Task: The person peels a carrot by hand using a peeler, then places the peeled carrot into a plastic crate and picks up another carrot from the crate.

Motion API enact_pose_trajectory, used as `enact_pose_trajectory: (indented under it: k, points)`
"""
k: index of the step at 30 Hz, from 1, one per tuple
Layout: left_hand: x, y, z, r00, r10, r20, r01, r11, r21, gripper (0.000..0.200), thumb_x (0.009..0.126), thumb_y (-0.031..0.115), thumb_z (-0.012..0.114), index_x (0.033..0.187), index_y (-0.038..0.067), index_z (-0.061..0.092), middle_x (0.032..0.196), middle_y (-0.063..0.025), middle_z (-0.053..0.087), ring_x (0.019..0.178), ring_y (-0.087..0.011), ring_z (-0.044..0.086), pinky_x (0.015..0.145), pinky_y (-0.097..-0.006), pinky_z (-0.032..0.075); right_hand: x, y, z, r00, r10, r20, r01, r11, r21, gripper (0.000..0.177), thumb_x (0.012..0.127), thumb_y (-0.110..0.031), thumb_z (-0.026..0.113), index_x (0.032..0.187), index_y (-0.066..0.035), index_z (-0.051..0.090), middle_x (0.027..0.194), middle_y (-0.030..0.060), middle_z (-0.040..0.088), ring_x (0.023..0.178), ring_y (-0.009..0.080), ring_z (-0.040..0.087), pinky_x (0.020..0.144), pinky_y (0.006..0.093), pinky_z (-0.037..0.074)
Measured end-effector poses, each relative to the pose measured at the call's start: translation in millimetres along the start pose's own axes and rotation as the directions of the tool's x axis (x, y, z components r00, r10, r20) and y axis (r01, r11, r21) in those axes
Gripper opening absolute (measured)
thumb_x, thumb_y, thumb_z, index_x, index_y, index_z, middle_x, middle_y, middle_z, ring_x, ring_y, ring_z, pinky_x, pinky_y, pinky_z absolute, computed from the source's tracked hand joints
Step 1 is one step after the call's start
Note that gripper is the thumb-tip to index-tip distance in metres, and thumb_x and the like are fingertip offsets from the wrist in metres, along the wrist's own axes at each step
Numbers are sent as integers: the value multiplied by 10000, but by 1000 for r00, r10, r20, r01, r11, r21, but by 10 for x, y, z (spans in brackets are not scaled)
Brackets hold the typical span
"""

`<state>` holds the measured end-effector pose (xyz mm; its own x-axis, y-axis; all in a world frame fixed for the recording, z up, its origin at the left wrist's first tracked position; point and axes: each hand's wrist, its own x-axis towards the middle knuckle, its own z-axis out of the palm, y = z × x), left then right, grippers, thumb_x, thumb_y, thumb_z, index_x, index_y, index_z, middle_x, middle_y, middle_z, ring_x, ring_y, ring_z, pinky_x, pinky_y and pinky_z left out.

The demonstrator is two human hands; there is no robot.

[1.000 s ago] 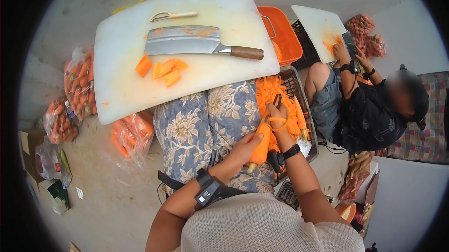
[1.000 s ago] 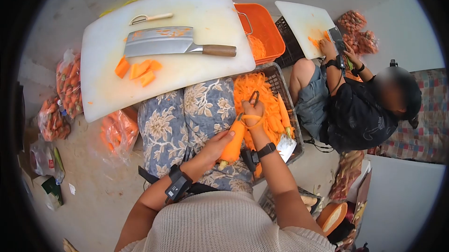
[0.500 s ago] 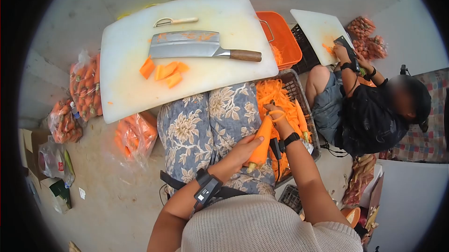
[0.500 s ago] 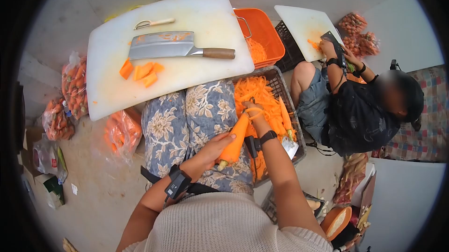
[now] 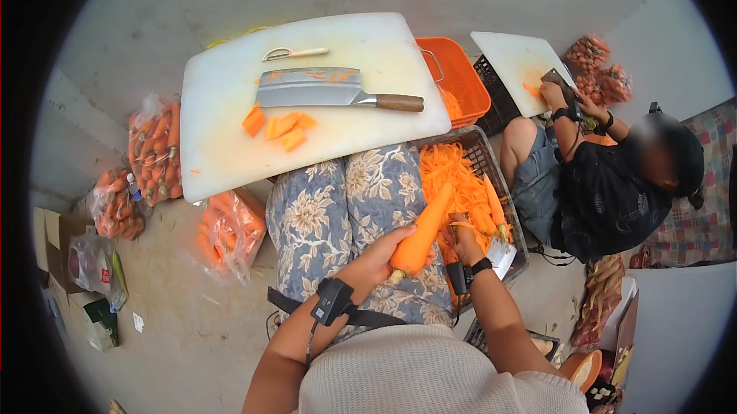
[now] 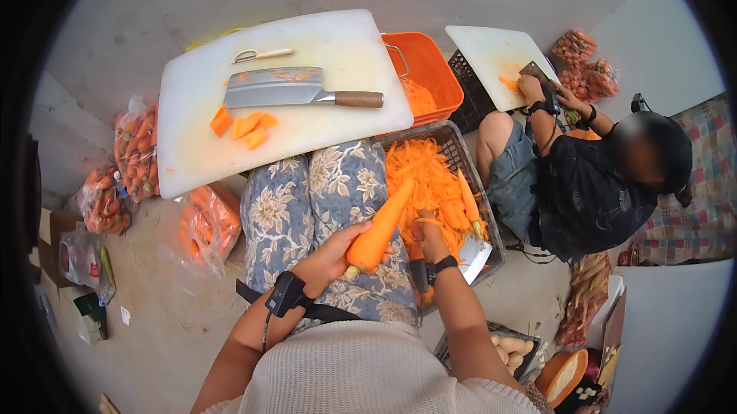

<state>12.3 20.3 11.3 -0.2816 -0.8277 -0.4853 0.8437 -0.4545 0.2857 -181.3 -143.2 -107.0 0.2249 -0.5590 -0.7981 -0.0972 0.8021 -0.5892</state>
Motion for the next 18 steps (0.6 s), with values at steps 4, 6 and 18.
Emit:
enact_pose_trajectory:
  k: [4,6,18]
  points:
    - [56,-29,8,1000,-8,22,8,1000,-7,426,929,373,348,1172,33,438,1006,-204,596,748,-246,635,537,-330,529,-648,-42,437,943,-267,-200,299,942,150,208,762,-193,625,888,-104,485,695,-5,465,577,111,488,467,214,387]
    - [78,-54,28,1000,0,-26,0,1000,-9,429,936,380,321,1150,33,455,942,-175,610,734,-241,635,530,-318,525,-874,-88,611,763,-617,-194,629,777,2,238,761,-154,627,914,-70,466,765,8,475,665,124,496,582,233,412]
    - [113,-59,137,967,184,-179,-159,977,145,379,942,378,343,1095,57,472,825,-86,589,622,-160,601,455,-272,489,-1100,-166,1163,462,-873,156,730,274,-626,380,746,-183,657,972,56,467,1091,207,439,1028,343,429,890,392,347]
